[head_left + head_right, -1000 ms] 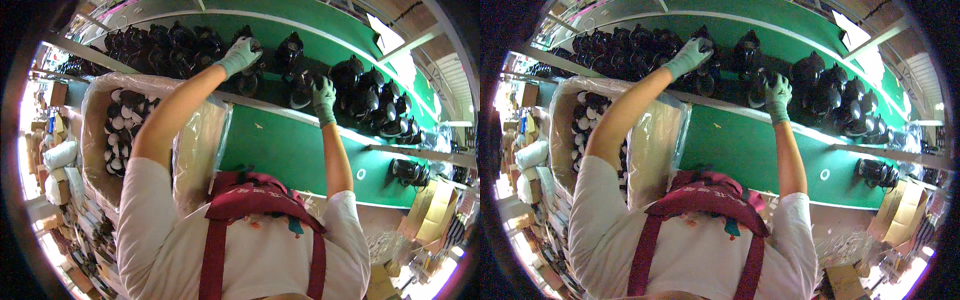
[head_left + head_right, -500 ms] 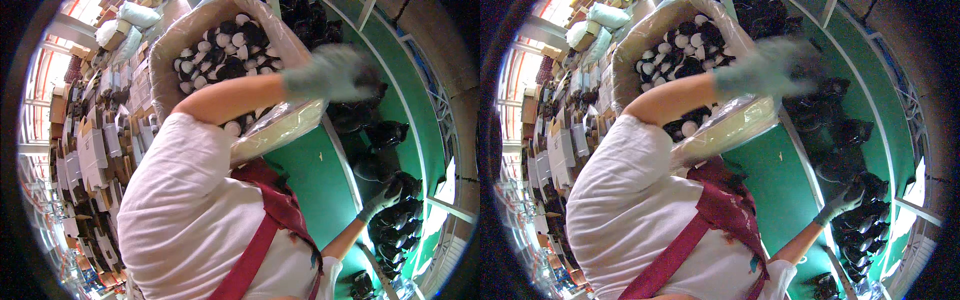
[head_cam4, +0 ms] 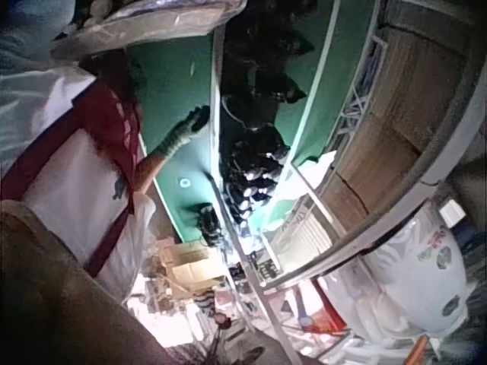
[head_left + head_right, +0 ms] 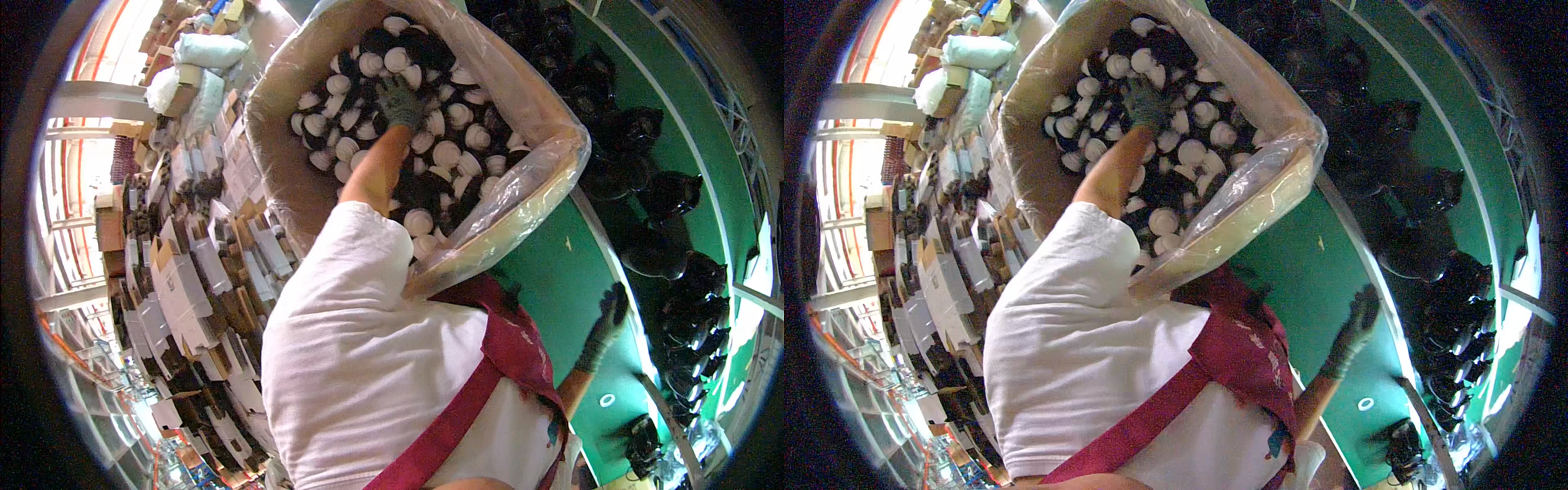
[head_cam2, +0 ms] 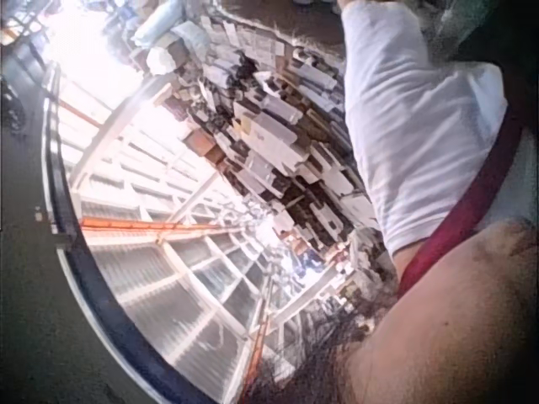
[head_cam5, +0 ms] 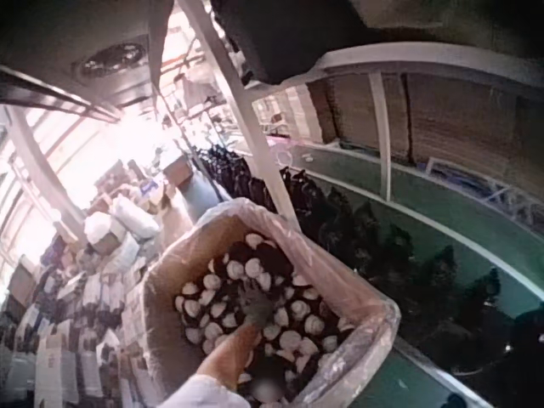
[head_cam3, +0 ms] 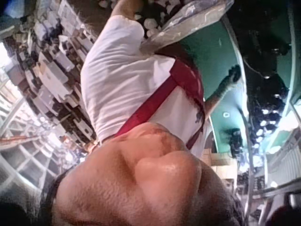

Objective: The person assembles black kettles on a green workbench by attaching white circular lids to the kettle bodies. They pick up each kettle, place a lid on top, and set the assembled unit aside. The process is repeated for multiple kettles.

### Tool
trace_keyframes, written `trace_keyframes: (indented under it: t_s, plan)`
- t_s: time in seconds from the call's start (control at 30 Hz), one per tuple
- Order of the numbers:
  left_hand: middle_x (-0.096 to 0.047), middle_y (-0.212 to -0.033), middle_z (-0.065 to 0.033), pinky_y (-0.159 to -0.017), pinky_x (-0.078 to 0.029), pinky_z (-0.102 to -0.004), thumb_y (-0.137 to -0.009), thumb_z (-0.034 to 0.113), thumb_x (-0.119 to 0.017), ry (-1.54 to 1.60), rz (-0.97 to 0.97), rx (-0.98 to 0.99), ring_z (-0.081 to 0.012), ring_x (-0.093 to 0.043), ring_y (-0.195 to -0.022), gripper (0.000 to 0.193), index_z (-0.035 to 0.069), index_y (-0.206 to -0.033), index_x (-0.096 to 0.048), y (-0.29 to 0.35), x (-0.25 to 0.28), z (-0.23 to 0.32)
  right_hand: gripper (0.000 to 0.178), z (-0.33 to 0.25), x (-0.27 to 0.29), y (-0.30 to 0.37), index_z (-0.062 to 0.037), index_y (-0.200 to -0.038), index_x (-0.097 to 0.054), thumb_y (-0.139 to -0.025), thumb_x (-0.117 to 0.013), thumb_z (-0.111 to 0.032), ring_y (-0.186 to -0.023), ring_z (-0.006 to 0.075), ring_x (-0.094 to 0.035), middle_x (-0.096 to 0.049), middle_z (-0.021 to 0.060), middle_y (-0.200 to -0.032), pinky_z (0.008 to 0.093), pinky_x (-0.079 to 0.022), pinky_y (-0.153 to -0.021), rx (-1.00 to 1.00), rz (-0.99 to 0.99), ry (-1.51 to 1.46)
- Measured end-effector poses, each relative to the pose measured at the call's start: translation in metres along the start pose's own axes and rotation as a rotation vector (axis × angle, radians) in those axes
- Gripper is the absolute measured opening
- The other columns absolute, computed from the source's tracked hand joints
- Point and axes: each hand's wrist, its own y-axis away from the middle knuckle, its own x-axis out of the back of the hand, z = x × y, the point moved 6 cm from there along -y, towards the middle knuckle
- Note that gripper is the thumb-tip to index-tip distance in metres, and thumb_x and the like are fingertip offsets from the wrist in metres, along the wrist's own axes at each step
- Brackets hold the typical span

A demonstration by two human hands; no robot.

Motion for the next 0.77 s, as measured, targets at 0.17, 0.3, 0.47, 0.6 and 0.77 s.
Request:
trace_keyframes:
  t_s: [0.17,0.3,0.47,0.6,0.77]
  plan:
    - [-0.042,-0.146,-0.0279,-0.112,-0.032,-0.0470,-0.084,0.063,-0.063,0.217,-0.143,0.037,-0.0439,-0.042,-0.132,0.096,-0.006,-0.146,-0.036,-0.003,0.032,-0.004,0.035,-0.009,-0.037,0.013,0.0027,-0.130,-0.058,-0.095,-0.057,0.000,-0.121,0.0224,-0.059,-0.062,0.0146,-0.131,0.0348,-0.045,-0.106,0.234,-0.231,0.329]
    - [-0.051,-0.136,-0.0219,-0.106,-0.040,-0.0410,-0.089,0.038,-0.065,0.710,0.016,0.135,-0.0338,-0.050,-0.123,0.070,-0.004,-0.140,-0.042,0.023,0.056,-0.022,0.031,-0.003,-0.053,0.010,-0.0003,-0.127,-0.062,-0.096,-0.058,-0.005,-0.118,0.0235,-0.061,-0.065,0.0136,-0.126,0.0342,-0.046,-0.104,0.028,-0.162,0.205]
    - [-0.059,-0.126,-0.0154,-0.097,-0.048,-0.0379,-0.087,0.019,-0.070,1.287,0.173,0.032,-0.0253,-0.058,-0.111,0.050,-0.003,-0.128,-0.052,0.006,0.169,0.044,0.040,-0.072,-0.073,-0.005,0.0007,-0.132,-0.057,-0.093,-0.063,-0.004,-0.117,0.0210,-0.061,-0.064,0.0132,-0.129,0.0344,-0.047,-0.103,0.214,-0.215,0.259]
    - [-0.061,-0.124,-0.0158,-0.098,-0.049,-0.0411,-0.081,0.018,-0.077,1.068,-0.030,-0.597,-0.0271,-0.061,-0.111,0.062,-0.001,-0.132,-0.049,0.055,0.310,0.170,0.098,-0.201,-0.130,-0.006,-0.0056,-0.155,-0.024,-0.077,-0.081,-0.016,-0.134,0.0282,-0.045,-0.035,0.0153,-0.152,0.0405,-0.045,-0.107,0.439,-0.360,-0.207]
    - [-0.056,-0.126,-0.0244,-0.098,-0.049,-0.0453,-0.066,0.031,-0.085,0.974,-0.204,-1.066,-0.0402,-0.059,-0.111,0.086,-0.001,-0.135,-0.046,0.109,0.376,0.299,0.111,-0.268,-0.155,-0.007,-0.0039,-0.153,-0.024,-0.068,-0.091,-0.025,-0.136,0.0341,-0.041,-0.029,0.0194,-0.153,0.0431,-0.046,-0.106,0.752,-0.457,0.040]
